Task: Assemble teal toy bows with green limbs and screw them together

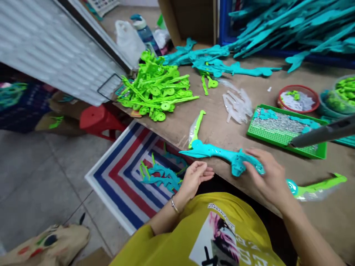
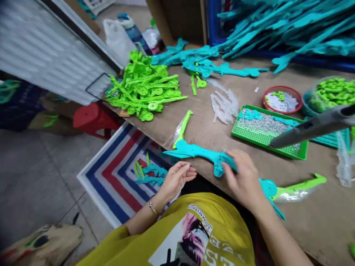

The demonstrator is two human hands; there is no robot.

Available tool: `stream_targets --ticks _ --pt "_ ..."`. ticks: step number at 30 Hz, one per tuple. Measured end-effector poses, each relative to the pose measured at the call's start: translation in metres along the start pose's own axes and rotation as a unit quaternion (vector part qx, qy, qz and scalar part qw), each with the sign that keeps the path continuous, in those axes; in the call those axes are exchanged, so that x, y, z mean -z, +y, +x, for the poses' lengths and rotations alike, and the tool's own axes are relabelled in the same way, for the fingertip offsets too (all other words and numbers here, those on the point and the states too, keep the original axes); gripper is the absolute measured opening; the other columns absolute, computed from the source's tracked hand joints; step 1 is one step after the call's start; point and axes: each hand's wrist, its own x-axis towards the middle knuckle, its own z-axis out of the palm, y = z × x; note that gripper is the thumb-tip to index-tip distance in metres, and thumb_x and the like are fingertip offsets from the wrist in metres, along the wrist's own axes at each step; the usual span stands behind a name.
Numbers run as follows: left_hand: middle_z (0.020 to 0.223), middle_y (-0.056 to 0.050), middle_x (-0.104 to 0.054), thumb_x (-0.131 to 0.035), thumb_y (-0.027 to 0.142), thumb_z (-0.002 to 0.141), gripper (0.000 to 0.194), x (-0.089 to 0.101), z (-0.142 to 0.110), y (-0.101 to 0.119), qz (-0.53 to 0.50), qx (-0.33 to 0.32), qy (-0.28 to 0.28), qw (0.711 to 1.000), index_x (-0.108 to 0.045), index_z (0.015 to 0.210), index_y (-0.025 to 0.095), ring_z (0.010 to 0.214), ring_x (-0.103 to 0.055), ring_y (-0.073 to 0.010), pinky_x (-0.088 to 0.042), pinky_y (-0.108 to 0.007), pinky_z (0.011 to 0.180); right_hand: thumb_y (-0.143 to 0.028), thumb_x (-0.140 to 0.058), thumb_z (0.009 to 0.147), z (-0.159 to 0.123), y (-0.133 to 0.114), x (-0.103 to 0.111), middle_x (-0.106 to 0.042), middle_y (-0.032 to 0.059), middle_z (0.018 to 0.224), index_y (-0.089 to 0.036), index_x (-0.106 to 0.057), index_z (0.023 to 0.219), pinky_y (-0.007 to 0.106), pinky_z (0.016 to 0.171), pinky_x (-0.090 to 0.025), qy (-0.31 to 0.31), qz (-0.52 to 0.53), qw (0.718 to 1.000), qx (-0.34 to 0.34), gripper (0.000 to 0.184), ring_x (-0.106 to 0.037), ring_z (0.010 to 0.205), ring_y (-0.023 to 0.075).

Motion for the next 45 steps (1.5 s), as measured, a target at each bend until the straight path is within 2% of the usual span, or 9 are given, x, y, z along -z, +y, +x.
stream_targets --ticks 4,7,14,23,29,32,35,41,45 --pt "0.084 -0.006 -0.075 -0.083 0.048 0.072 0.045 0.007 0.005 -0.002 -0.052 -0.037 0.041 0.997 -0.059 0.092 0.016 0.076 -0.074 -0.0161 -0.059 -0.028 0.075 -0.029 -0.063 0.087 0.052 -0.007 -0.068 -0.065 0.0198 0.130 -0.013 -0.053 0.137 0.056 0.105 -0.043 -0.188 -0.050 0.978 0.079 0.053 -0.058 0.124 0.0369" --pt "0.085 -0.009 -0.076 -0.084 0.052 0.071 0.050 0.006 0.006 0.000 -0.075 -0.036 0.043 0.996 -0.061 0.093 0.014 0.077 -0.075 -0.0194 -0.059 -0.030 0.074 -0.018 -0.059 0.084 0.066 -0.006 -0.091 -0.066 0.0196 0.129 -0.012 -0.049 0.140 0.054 0.103 -0.043 -0.254 -0.056 0.962 0.083 0.058 -0.061 0.119 0.0349" --pt "0.098 -0.014 -0.077 -0.087 0.051 0.067 0.055 -0.012 0.013 0.020 -0.143 -0.081 -0.026 0.986 -0.070 0.100 0.010 0.091 -0.075 -0.0260 -0.057 -0.043 0.092 -0.014 -0.052 0.085 0.061 -0.025 -0.070 -0.063 0.0149 0.127 -0.021 -0.042 0.144 0.051 0.096 -0.048 -0.212 -0.020 0.972 0.099 0.061 -0.061 0.114 0.0316" --pt "0.088 -0.006 -0.078 -0.089 0.047 0.066 0.045 -0.022 0.013 0.035 -0.229 -0.094 -0.036 0.968 -0.071 0.091 0.014 0.085 -0.074 -0.0238 -0.058 -0.046 0.088 -0.016 -0.061 0.076 0.094 -0.036 -0.060 -0.061 0.0130 0.126 -0.020 -0.044 0.145 0.051 0.103 -0.049 -0.276 0.128 0.952 0.023 0.071 -0.060 0.117 0.0287" --pt "0.079 -0.004 -0.076 -0.090 0.042 0.063 0.038 -0.023 0.015 0.023 -0.226 -0.082 -0.046 0.970 -0.072 0.082 0.014 0.074 -0.073 -0.0207 -0.060 -0.042 0.080 -0.033 -0.060 0.087 0.149 -0.052 -0.094 -0.067 0.0110 0.124 -0.018 -0.054 0.138 0.035 0.081 -0.058 -0.315 0.354 0.871 -0.132 0.054 -0.065 0.104 0.0225" --pt "0.081 -0.006 -0.077 -0.089 0.037 0.064 0.033 -0.024 0.018 0.021 -0.208 -0.081 -0.066 0.972 -0.073 0.079 0.013 0.078 -0.073 -0.0222 -0.059 -0.042 0.083 -0.023 -0.061 0.086 0.157 -0.068 -0.116 -0.072 0.0070 0.110 -0.015 -0.053 0.141 0.033 0.079 -0.055 -0.326 0.285 0.898 -0.077 0.056 -0.066 0.086 0.0183" --pt "0.086 -0.009 -0.078 -0.087 0.033 0.065 0.030 -0.023 0.024 0.022 -0.210 -0.072 -0.069 0.973 -0.075 0.083 0.012 0.082 -0.074 -0.0244 -0.059 -0.043 0.085 -0.020 -0.062 0.087 0.154 -0.077 -0.126 -0.072 0.0076 0.116 -0.015 -0.055 0.139 0.036 0.091 -0.051 -0.341 0.192 0.919 -0.039 0.053 -0.066 0.099 0.0223" --pt "0.084 -0.006 -0.078 -0.077 0.018 0.077 0.009 -0.035 0.046 0.029 -0.204 -0.017 0.012 0.979 -0.073 0.081 0.012 0.073 -0.073 -0.0168 -0.061 -0.027 0.072 -0.023 -0.053 0.095 0.117 -0.068 -0.073 -0.046 0.0216 0.152 -0.008 -0.050 0.142 0.042 0.114 -0.037 -0.269 0.086 0.959 -0.019 0.050 -0.044 0.140 0.0287" --pt "0.099 -0.013 -0.078 -0.062 0.021 0.092 0.015 -0.040 0.050 0.039 -0.174 0.027 -0.017 0.984 -0.073 0.095 0.010 0.088 -0.076 -0.0214 -0.061 -0.033 0.085 -0.017 -0.050 0.093 0.069 -0.038 0.008 -0.073 0.0063 0.110 -0.020 -0.070 0.114 0.032 0.094 -0.050 -0.355 0.151 0.923 -0.015 0.029 -0.066 0.101 0.0171"
